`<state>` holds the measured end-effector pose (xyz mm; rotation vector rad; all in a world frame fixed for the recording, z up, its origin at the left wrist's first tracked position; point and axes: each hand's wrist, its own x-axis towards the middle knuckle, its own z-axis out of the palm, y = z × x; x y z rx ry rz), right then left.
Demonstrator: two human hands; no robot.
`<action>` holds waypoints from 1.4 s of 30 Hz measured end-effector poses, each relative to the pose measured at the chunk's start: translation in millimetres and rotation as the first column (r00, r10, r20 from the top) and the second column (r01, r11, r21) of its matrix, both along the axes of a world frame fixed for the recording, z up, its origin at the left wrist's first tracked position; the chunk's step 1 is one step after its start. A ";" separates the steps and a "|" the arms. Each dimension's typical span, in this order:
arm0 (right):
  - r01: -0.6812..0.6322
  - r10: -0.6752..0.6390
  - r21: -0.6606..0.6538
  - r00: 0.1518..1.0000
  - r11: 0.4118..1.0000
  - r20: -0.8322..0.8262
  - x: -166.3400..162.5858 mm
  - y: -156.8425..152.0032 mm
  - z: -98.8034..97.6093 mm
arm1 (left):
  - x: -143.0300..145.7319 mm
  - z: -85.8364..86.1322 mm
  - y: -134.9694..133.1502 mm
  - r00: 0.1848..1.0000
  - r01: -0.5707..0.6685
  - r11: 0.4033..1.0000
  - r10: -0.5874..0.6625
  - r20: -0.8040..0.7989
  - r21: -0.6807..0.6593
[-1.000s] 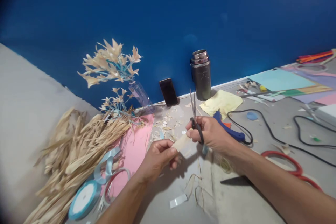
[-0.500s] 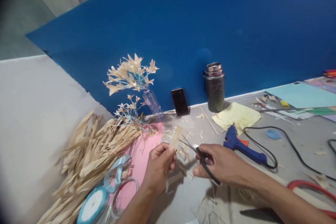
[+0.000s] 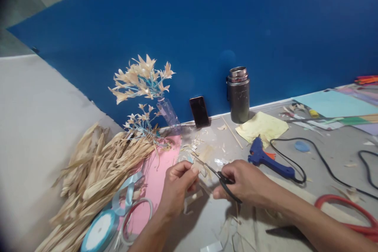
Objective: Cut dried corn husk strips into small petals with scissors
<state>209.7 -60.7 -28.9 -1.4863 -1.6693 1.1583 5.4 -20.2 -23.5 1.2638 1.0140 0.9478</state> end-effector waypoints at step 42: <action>0.034 -0.111 0.124 0.712 0.992 0.693 -9.4 -3.0 3.9 | -11.3 4.1 9.0 0.943 0.028 0.744 0.201 -0.264 0.668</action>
